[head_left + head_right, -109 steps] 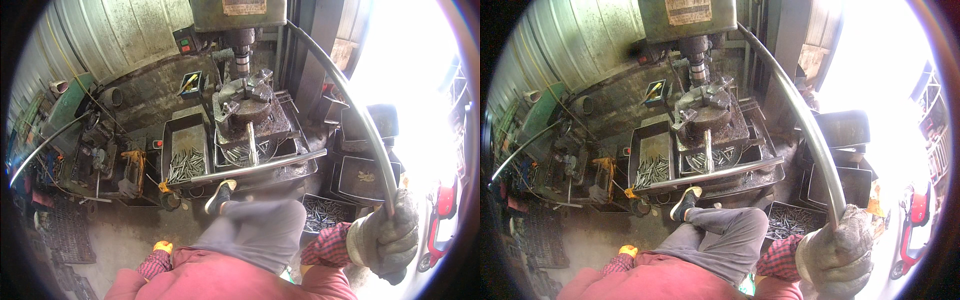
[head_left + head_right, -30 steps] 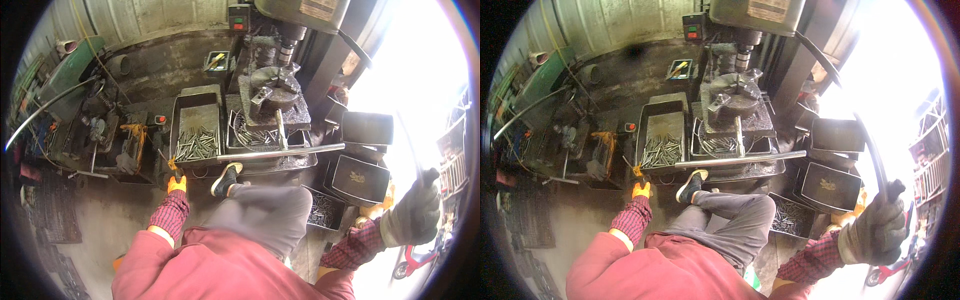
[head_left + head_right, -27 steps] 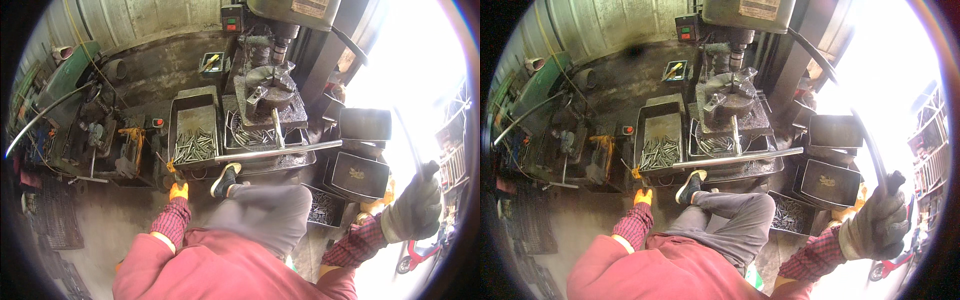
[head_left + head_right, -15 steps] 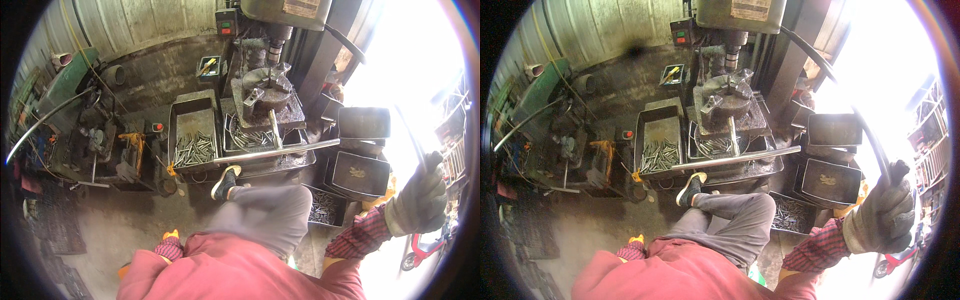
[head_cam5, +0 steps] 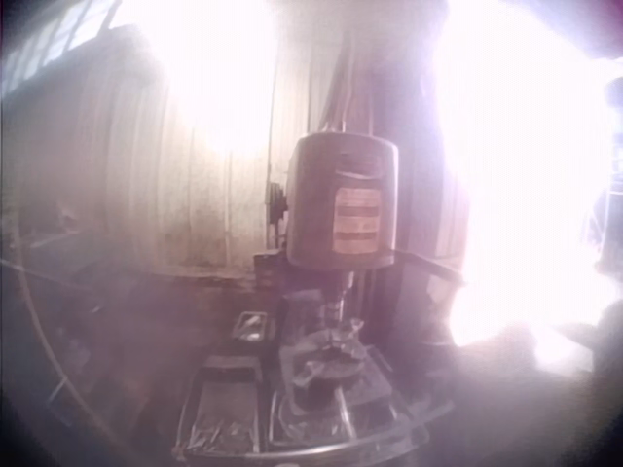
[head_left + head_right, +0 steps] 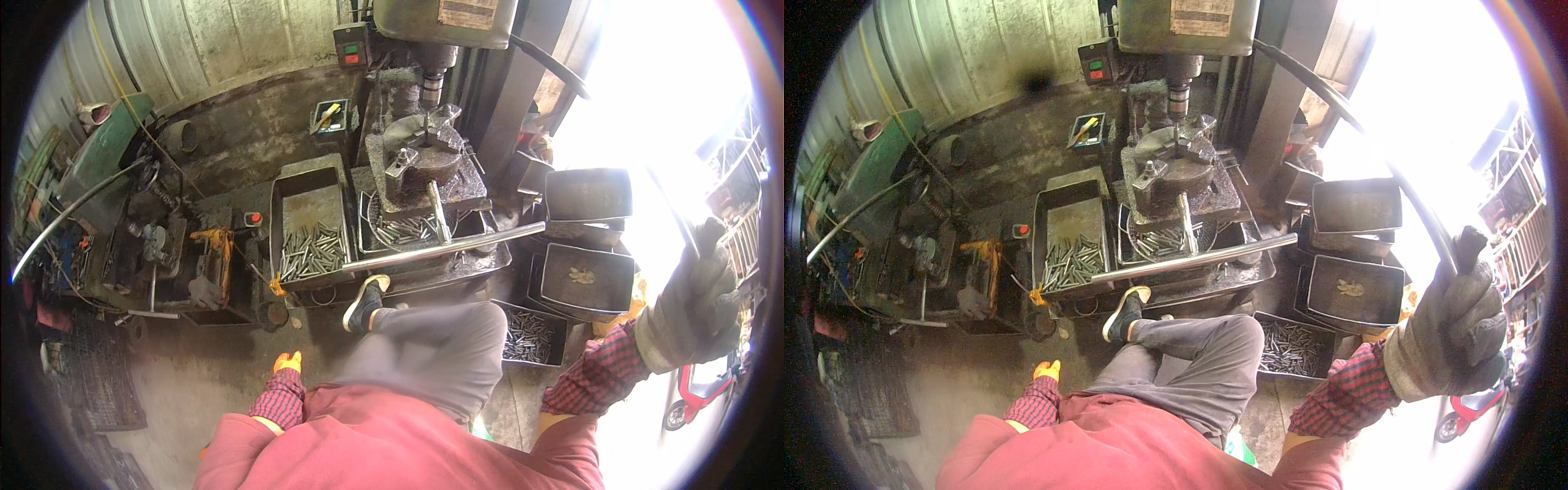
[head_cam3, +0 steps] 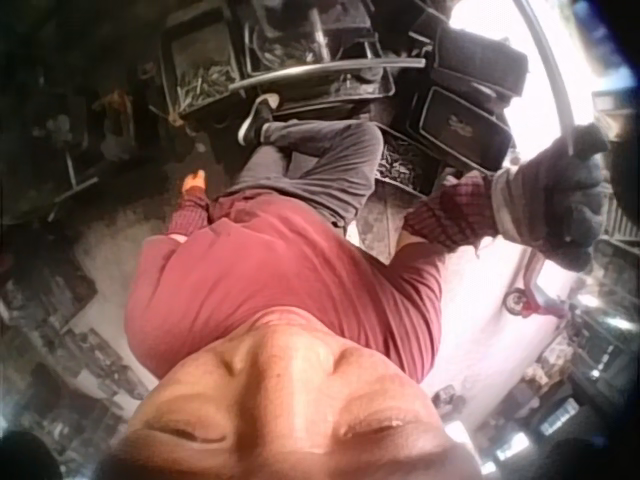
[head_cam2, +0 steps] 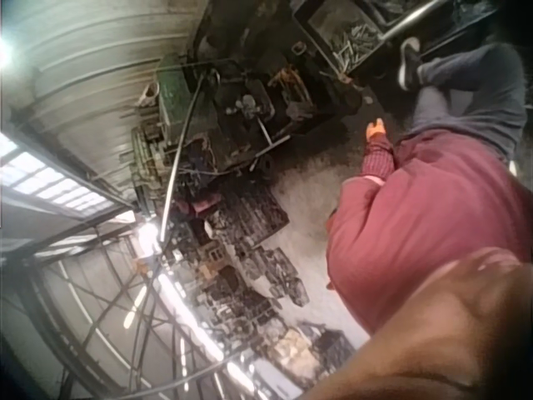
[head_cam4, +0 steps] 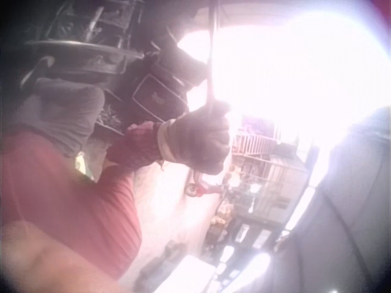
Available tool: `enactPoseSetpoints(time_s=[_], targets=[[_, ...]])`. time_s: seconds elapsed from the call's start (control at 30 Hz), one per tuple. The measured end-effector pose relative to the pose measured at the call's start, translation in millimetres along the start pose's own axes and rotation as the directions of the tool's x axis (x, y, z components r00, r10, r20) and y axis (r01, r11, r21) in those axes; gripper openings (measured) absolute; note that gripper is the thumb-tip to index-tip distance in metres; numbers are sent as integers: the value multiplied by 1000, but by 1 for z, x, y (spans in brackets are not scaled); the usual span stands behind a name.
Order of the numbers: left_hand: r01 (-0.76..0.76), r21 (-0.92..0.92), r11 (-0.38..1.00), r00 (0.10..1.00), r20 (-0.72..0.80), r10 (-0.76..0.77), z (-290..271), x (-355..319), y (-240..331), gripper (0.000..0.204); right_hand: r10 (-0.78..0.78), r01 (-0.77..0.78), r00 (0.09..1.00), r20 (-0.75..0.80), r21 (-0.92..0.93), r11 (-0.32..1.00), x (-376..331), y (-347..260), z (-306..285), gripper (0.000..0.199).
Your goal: The person operates a drill press in a workshop, repeatedly picking small metal pieces from a tray, placing them under the drill bit, and using a lever to lower the drill. The person then removes the processed pieces and places them into a separate container.
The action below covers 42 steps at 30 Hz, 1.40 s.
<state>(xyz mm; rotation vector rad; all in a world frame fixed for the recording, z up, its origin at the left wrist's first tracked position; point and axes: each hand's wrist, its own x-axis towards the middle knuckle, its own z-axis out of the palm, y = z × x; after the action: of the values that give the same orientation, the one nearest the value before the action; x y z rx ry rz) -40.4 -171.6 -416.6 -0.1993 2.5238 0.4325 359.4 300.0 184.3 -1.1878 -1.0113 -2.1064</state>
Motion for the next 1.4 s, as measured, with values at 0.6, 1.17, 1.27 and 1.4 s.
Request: enactPoseSetpoints(time_s=[0.6,1.17,1.27,1.4], targets=[[-461,-499,734,885,-196,423,-42,-3,111,51,-44,30,994,-100,-142,989,19,7,19,44],[-973,232,10,39,120,992,-173,-166,334,94,-377,-690,277,884,-91,-719,-42,-138,-6,34],[-957,291,-12,52,213,976,-157,-163,362,69,-569,-919,127,813,-119,-375,-101,-198,-55,41],[-952,297,-77,10,284,959,-133,-154,386,47,-814,-267,-159,559,-818,-510,-137,-247,-86,49]])
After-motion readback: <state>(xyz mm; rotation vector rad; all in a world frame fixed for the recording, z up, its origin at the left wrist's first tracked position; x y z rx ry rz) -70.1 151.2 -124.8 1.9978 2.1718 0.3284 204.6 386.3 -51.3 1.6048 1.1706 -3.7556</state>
